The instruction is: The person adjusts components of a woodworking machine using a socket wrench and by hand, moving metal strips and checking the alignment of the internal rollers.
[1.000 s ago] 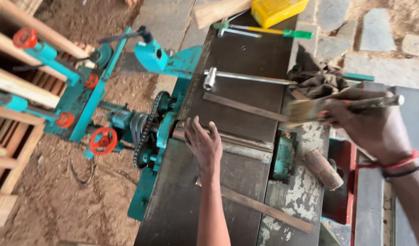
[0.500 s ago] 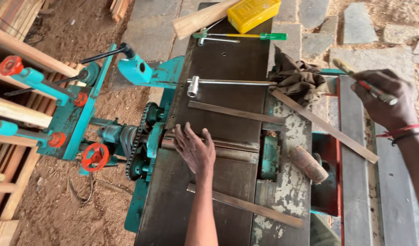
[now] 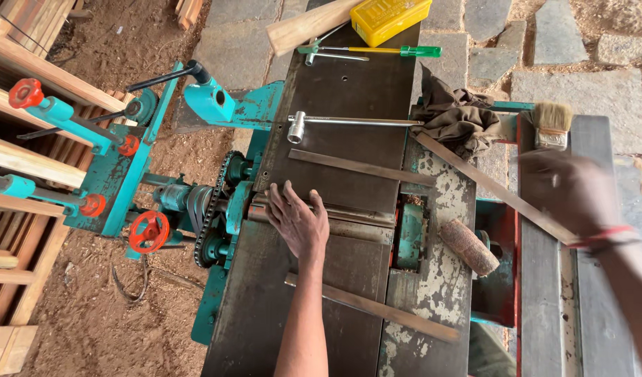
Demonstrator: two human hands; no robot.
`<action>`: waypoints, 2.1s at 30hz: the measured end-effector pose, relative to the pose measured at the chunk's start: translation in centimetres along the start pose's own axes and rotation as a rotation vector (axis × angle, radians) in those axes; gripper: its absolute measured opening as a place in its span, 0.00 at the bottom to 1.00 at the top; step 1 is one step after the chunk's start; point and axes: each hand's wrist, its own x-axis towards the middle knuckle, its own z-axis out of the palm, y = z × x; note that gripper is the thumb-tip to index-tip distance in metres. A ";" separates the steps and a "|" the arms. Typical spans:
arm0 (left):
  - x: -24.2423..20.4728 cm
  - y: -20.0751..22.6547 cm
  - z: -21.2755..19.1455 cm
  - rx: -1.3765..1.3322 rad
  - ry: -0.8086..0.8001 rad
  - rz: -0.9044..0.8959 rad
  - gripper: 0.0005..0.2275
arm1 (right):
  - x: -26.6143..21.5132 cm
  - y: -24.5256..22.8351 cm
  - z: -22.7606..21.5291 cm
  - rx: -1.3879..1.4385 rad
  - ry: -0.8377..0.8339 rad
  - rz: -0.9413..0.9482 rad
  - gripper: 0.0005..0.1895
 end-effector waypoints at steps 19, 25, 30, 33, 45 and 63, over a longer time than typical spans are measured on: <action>0.0 -0.6 0.3 -0.017 -0.036 -0.038 0.23 | 6.6 -12.3 9.5 -0.007 -0.300 -0.226 0.22; 0.0 -0.4 0.0 -0.001 -0.061 -0.053 0.23 | 7.4 -12.6 9.1 0.000 -0.381 -0.167 0.26; 0.2 -0.5 0.2 -0.010 -0.062 -0.056 0.23 | 6.7 -12.5 8.7 0.074 -0.383 -0.123 0.22; 0.1 -0.5 0.2 0.001 -0.073 -0.057 0.24 | 6.7 -12.2 8.6 0.129 -0.381 -0.120 0.23; 0.1 -0.8 0.9 0.034 -0.093 -0.051 0.23 | 6.9 -11.7 9.4 0.162 -0.406 -0.121 0.17; 0.1 -0.2 0.0 -0.001 -0.035 -0.046 0.24 | 0.0 1.7 4.2 0.055 -0.291 0.182 0.21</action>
